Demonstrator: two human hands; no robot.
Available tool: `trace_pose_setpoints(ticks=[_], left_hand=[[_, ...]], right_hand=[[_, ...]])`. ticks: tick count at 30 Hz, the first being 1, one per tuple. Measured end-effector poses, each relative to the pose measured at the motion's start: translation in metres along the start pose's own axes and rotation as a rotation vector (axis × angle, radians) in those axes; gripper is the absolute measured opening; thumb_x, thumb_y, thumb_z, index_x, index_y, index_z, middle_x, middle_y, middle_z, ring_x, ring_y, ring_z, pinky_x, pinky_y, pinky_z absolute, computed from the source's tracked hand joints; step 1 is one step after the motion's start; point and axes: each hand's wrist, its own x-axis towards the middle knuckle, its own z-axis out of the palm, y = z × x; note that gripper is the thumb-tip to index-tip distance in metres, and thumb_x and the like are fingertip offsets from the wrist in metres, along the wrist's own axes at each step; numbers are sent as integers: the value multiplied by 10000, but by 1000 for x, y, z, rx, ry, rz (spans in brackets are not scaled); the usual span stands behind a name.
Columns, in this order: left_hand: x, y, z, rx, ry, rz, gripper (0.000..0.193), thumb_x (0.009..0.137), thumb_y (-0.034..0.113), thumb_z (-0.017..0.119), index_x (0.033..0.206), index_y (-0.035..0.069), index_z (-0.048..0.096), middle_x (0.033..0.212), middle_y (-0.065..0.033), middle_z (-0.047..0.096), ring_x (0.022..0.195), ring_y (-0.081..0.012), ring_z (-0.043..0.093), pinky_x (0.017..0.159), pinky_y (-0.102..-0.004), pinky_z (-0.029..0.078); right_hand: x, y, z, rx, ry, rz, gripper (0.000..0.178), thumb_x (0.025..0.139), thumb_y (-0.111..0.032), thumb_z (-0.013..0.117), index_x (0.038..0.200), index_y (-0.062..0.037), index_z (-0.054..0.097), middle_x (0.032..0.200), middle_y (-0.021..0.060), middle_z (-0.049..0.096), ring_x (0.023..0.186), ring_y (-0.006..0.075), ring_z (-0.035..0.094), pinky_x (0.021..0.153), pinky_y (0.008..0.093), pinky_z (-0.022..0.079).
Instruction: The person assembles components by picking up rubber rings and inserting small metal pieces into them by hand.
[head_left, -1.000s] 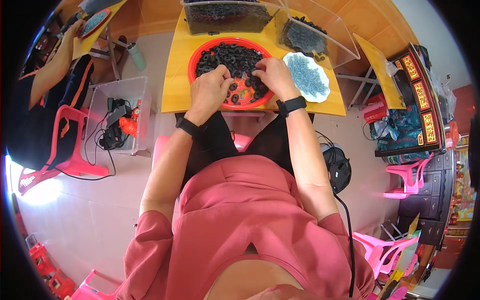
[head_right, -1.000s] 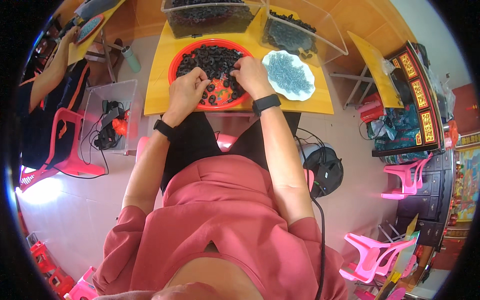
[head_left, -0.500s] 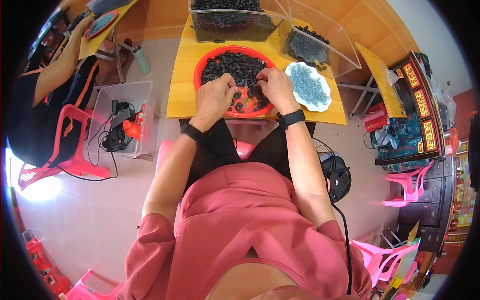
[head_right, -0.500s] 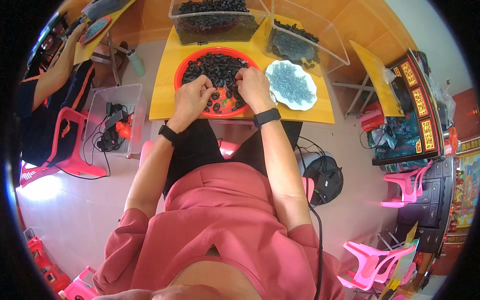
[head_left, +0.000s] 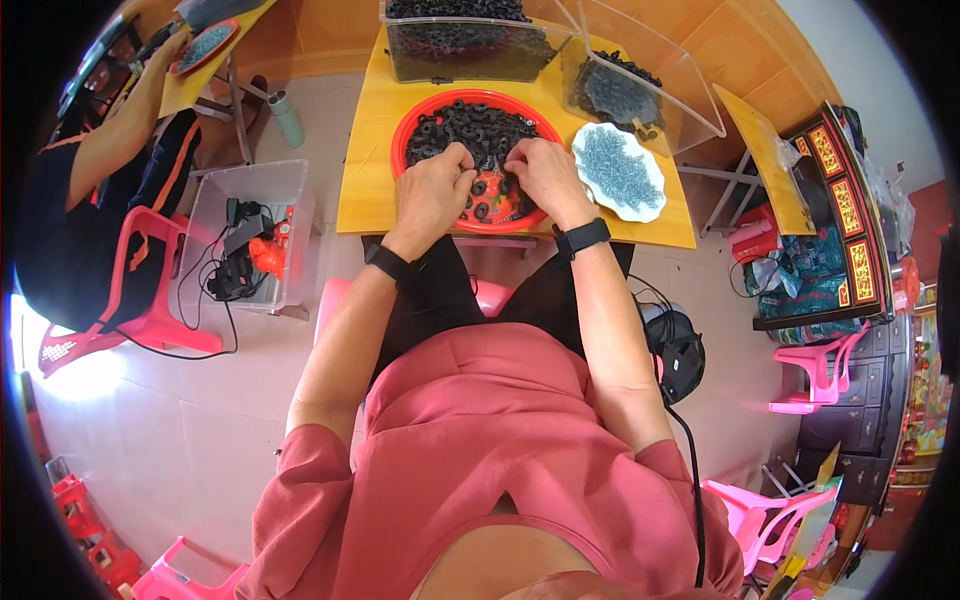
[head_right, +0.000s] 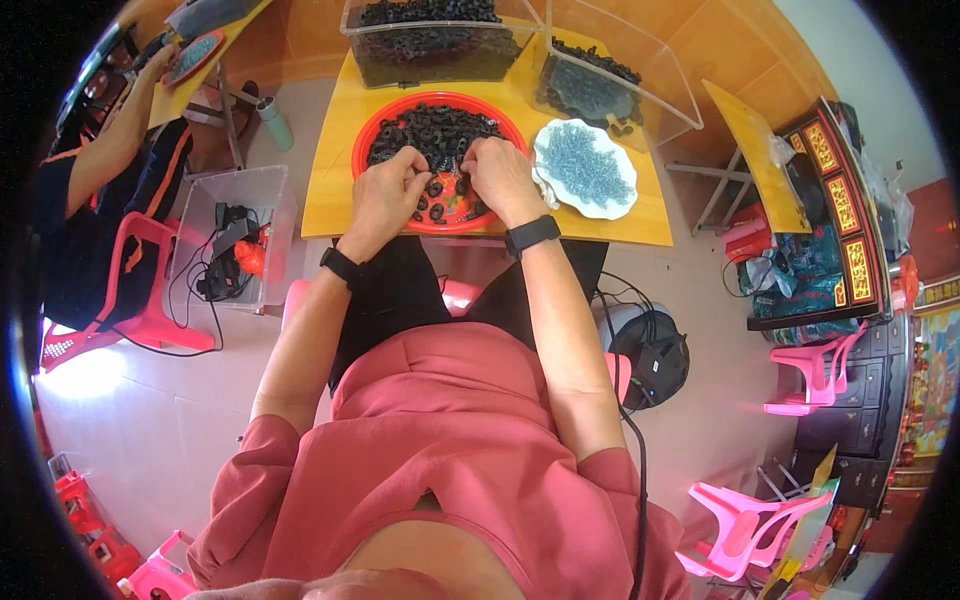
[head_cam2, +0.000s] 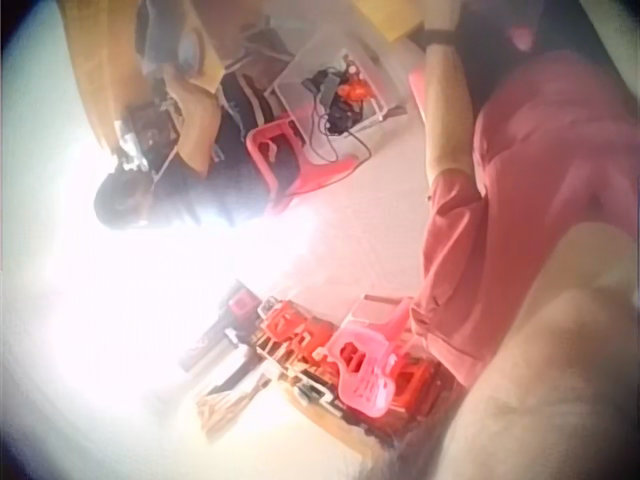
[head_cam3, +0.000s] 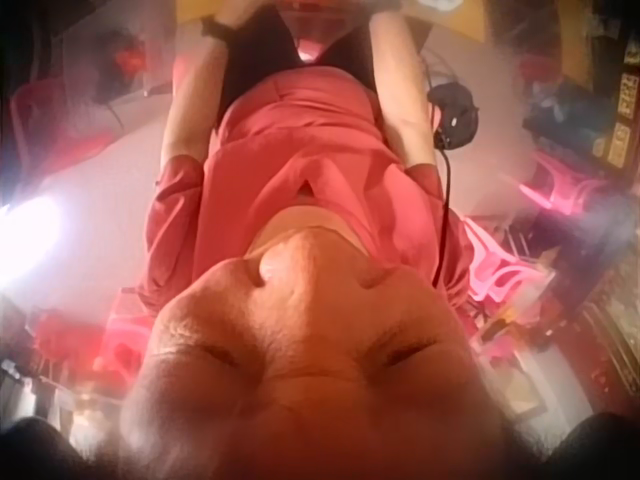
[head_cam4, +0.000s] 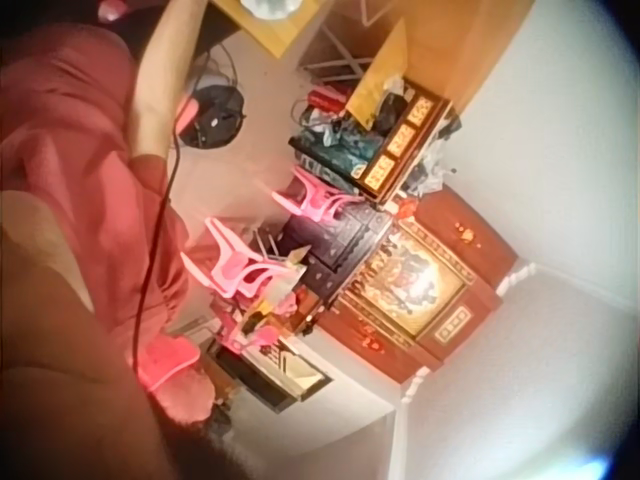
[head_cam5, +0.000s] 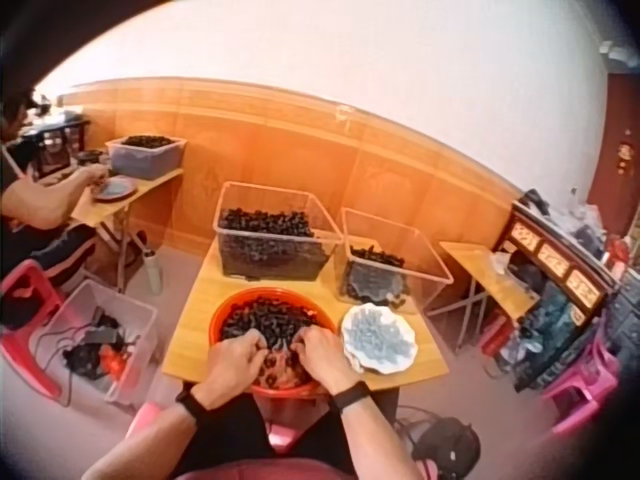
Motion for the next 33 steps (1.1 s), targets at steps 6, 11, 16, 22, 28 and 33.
trace_pose_setpoints(ticks=[6,11,16,22,28,33], left_hand=[[2,2,-2,-27,-47,-32,131,857,175,674,926,92,600,697,-101,654,712,-339,656,611,-465,486],[1,3,-4,-29,-51,-46,131,855,175,675,932,94,606,707,-103,659,713,-337,656,614,-465,487],[1,4,-3,-19,-46,-37,134,855,173,674,937,92,605,712,-104,660,720,-339,658,615,-466,487],[1,2,-2,-14,-50,-36,141,849,169,676,943,92,605,713,-104,660,725,-340,658,618,-469,485],[1,1,-1,-12,-56,-36,144,844,163,677,945,92,604,706,-101,654,726,-337,656,616,-467,484],[1,1,0,-21,-51,-29,146,843,163,677,944,91,601,688,-97,643,720,-331,654,615,-466,484]], right_hand=[[1,13,6,47,78,-7,113,818,-98,673,897,-25,707,886,207,690,910,382,656,794,473,509],[0,4,2,-54,1,-56,155,811,-104,688,945,-28,700,905,201,691,922,378,654,812,458,512],[1,4,1,-54,8,0,198,799,-118,708,981,-41,696,918,183,695,926,362,657,831,449,513],[4,-8,8,-13,-51,-73,262,776,-125,744,1025,-72,680,1019,186,638,1032,378,608,870,459,495],[4,-9,14,-30,-6,-114,290,763,-153,767,1029,-72,686,1005,184,644,992,383,630,841,464,511],[3,-9,18,-82,27,-125,263,768,-143,757,1012,-70,691,993,181,649,946,386,645,809,468,522]])
